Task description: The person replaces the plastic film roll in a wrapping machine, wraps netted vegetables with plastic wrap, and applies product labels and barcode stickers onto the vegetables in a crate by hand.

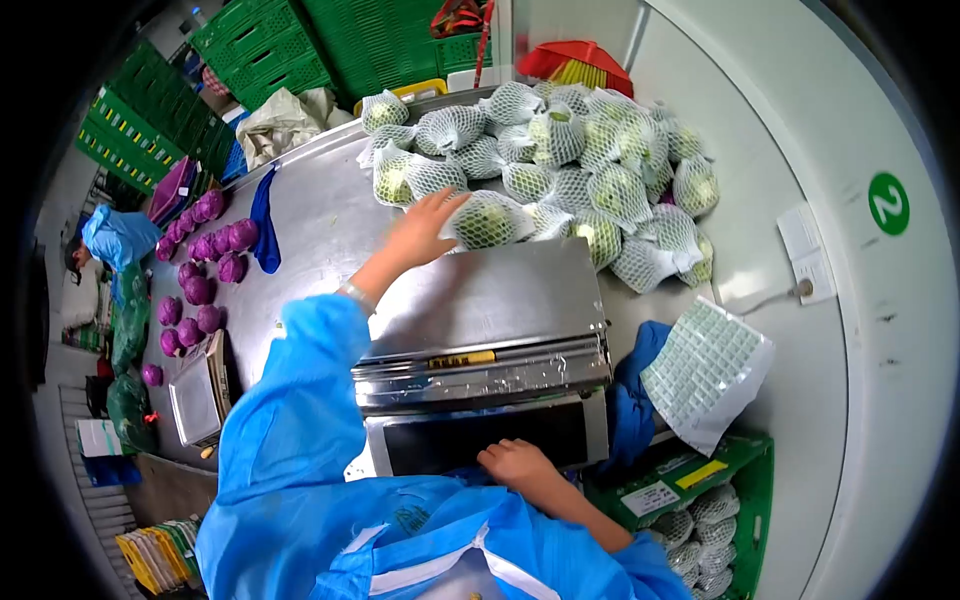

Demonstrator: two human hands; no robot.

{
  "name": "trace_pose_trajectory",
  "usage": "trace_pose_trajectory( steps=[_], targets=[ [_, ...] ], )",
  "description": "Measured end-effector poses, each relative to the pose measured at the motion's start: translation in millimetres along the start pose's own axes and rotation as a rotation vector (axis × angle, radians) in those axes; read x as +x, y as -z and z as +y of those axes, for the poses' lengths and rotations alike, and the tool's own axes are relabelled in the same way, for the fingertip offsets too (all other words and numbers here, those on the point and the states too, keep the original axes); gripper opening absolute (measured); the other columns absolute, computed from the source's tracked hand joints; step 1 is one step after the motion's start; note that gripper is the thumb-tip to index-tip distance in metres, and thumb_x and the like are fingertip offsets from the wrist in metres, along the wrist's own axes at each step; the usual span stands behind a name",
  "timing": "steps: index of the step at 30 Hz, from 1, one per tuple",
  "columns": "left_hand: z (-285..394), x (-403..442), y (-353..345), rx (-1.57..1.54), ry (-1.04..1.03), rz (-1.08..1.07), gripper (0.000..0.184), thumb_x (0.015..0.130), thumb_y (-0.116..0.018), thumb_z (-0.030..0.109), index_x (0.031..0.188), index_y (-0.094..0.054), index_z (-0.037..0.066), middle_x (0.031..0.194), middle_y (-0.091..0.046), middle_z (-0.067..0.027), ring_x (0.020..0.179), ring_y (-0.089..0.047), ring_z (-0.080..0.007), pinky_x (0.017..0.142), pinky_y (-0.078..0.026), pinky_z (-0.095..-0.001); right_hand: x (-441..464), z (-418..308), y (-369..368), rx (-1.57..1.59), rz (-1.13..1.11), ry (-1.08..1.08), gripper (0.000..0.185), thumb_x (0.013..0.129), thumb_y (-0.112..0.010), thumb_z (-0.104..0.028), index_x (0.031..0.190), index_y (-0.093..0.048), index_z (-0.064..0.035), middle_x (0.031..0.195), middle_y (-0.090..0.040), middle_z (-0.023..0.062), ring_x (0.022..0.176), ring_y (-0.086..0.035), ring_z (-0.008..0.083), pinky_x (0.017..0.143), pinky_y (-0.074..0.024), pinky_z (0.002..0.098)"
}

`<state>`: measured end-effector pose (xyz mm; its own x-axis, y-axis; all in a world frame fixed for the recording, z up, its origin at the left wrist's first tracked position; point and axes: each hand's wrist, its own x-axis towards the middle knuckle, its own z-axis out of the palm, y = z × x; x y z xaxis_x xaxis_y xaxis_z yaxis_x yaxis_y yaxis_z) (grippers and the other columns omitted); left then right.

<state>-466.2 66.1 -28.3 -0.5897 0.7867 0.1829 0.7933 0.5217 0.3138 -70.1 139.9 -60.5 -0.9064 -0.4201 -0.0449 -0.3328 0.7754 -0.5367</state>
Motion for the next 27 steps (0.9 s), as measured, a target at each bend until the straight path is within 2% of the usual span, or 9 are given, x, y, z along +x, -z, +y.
trace_pose_trajectory(
  steps=[4, 8, 10, 13, 14, 18, 20, 24, 27],
  targets=[
    [-54, 92, -95, -0.182, 0.305, -0.452, 0.098, 0.066, -0.083, 0.051, 0.147, -0.041, 0.015, 0.136, -0.055, -0.0225, 0.123, -0.054, -0.0371, 0.102, -0.045, -0.0406, 18, -4, 14, 0.112, -0.019, -0.101, 0.020, 0.084, -0.069, -0.021, 0.099, -0.066, -0.0097, 0.092, -0.067, 0.0078, 0.086, -0.065, 0.0279, 0.074, -0.0525, 0.0401],
    [-73, 79, -119, -0.643, 0.284, -0.265, 0.085, 0.062, -0.086, 0.029, 0.136, -0.052, 0.006, 0.124, -0.063, -0.0193, 0.114, -0.060, -0.0317, 0.098, -0.047, -0.0389, 21, -8, 24, 0.141, -0.145, -0.288, 0.019, 0.089, -0.063, -0.024, 0.099, -0.067, -0.0088, 0.090, -0.068, 0.0112, 0.086, -0.066, 0.0301, 0.075, -0.0535, 0.0424],
    [-81, 64, -117, -1.041, 0.485, -0.165, 0.080, 0.061, -0.083, 0.016, 0.135, -0.053, 0.007, 0.119, -0.064, -0.0145, 0.111, -0.059, -0.0256, 0.096, -0.047, -0.0343, 21, 0, 17, 0.141, -0.233, -0.268, 0.019, 0.088, -0.063, -0.025, 0.098, -0.067, -0.0087, 0.091, -0.068, 0.0118, 0.087, -0.066, 0.0305, 0.075, -0.0539, 0.0416],
    [-73, 37, -61, -1.307, 0.575, 0.098, 0.075, 0.067, -0.076, 0.008, 0.137, -0.049, 0.008, 0.121, -0.061, -0.0111, 0.109, -0.058, -0.0229, 0.096, -0.046, -0.0328, 26, -1, 36, 0.174, -0.087, -0.160, 0.016, 0.086, -0.066, -0.021, 0.096, -0.066, -0.0080, 0.092, -0.069, 0.0110, 0.087, -0.066, 0.0299, 0.076, -0.0543, 0.0404],
    [-58, 20, -23, -1.396, 0.597, 0.190, 0.075, 0.068, -0.074, 0.007, 0.138, -0.047, 0.008, 0.122, -0.060, -0.0109, 0.108, -0.058, -0.0231, 0.096, -0.046, -0.0332, 25, 12, 30, 0.183, 0.174, -0.045, 0.013, 0.083, -0.069, -0.015, 0.093, -0.066, -0.0072, 0.094, -0.069, 0.0098, 0.087, -0.066, 0.0292, 0.077, -0.0546, 0.0398],
    [-12, -43, 38, -1.303, 0.593, 0.281, 0.076, 0.070, -0.073, 0.009, 0.139, -0.040, 0.008, 0.127, -0.054, -0.0126, 0.111, -0.057, -0.0235, 0.096, -0.046, -0.0336, 62, 18, 84, 0.381, 0.557, -0.409, 0.026, 0.085, -0.068, -0.008, 0.110, -0.064, -0.0028, 0.108, -0.068, 0.0150, 0.098, -0.066, 0.0301, 0.086, -0.0524, 0.0374],
    [13, -73, 30, -1.283, 0.645, 0.286, 0.077, 0.068, -0.076, 0.014, 0.136, -0.041, 0.006, 0.127, -0.054, -0.0146, 0.111, -0.056, -0.0240, 0.095, -0.046, -0.0331, 79, 39, 89, 0.586, 0.538, -0.519, 0.059, 0.085, -0.070, -0.009, 0.139, -0.046, -0.0055, 0.123, -0.062, 0.0183, 0.107, -0.063, 0.0320, 0.088, -0.0517, 0.0392],
    [28, -119, -31, -0.977, 0.675, 0.258, 0.082, 0.075, -0.081, 0.032, 0.138, -0.040, -0.001, 0.120, -0.055, -0.0185, 0.111, -0.056, -0.0248, 0.095, -0.047, -0.0334, 120, 68, 87, 0.462, 0.511, -0.293, 0.082, 0.085, -0.073, -0.023, 0.151, -0.026, -0.0051, 0.151, -0.034, 0.0207, 0.135, -0.043, 0.0352, 0.106, -0.0405, 0.0429],
    [53, -144, -2, -1.203, 0.690, -0.091, 0.076, 0.091, -0.068, 0.044, 0.144, -0.031, 0.003, 0.115, -0.054, -0.0195, 0.100, -0.061, -0.0244, 0.069, -0.057, -0.0387, 145, 100, 66, 0.362, 0.517, -0.304, 0.091, 0.082, -0.076, -0.039, 0.152, -0.027, -0.0075, 0.151, -0.035, 0.0183, 0.140, -0.036, 0.0364, 0.112, -0.0330, 0.0437]
  ],
)
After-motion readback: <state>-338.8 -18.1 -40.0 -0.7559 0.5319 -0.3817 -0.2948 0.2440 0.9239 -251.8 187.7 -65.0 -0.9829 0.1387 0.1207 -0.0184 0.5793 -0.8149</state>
